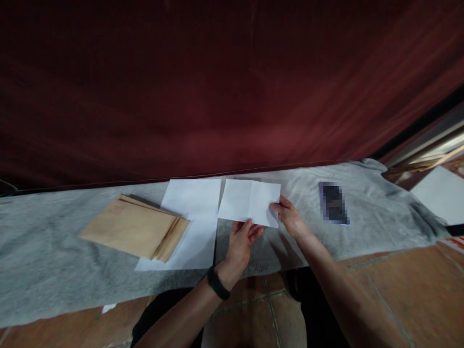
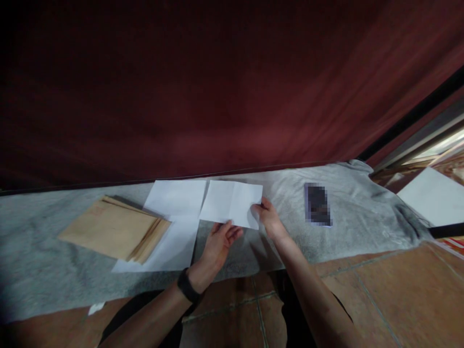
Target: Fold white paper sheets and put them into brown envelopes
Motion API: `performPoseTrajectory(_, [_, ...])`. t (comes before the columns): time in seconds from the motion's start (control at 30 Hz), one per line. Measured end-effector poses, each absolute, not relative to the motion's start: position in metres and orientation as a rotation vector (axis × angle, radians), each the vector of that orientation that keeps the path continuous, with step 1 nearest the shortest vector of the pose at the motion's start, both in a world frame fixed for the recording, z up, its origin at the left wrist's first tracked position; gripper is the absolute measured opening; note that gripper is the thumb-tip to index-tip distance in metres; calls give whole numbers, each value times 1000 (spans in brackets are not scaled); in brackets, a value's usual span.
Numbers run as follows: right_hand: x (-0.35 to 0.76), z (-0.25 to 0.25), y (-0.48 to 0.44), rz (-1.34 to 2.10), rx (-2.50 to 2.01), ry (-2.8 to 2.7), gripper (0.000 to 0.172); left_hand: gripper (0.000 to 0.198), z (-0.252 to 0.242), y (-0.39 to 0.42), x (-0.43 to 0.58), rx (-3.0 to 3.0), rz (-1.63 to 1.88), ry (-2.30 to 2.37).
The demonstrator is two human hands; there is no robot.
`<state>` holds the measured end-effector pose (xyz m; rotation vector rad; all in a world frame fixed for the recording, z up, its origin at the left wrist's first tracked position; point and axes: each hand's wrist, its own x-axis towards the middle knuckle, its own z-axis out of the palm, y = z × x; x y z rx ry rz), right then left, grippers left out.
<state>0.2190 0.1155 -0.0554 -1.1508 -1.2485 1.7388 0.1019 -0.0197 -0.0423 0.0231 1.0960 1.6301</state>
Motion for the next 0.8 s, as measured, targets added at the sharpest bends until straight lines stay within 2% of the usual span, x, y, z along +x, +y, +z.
performPoseTrajectory(0.13, [233, -58, 134, 1634, -1221, -1471, 26, 37, -40, -40, 118, 433, 1107, 1096])
performPoseTrajectory(0.27, [239, -61, 141, 1416, -1348, -1832, 20, 28, -33, -36, 110, 1295, 1141, 1563])
performPoseTrajectory(0.33, [236, -63, 140, 1148, -1403, -1995, 25, 34, -35, -27, 100, 1730, 1069, 1841])
performPoseTrajectory(0.4, [232, -67, 135, 936, -1419, -2072, 33, 49, -42, -19, 92, 1985, 835, 2087])
performPoseTrajectory(0.53, [227, -77, 126, 737, -1431, -2105, 46, 65, -67, -11, 83, 2115, 463, 2306])
performPoseTrajectory(0.67, [228, -81, 119, 625, -1381, -2098, 51, 64, -80, -12, 76, 2192, 391, 2299])
performPoseTrajectory(0.8, [224, -75, 110, 347, -1304, -2170, 56, 64, -80, -12, 71, 2176, 379, 2329])
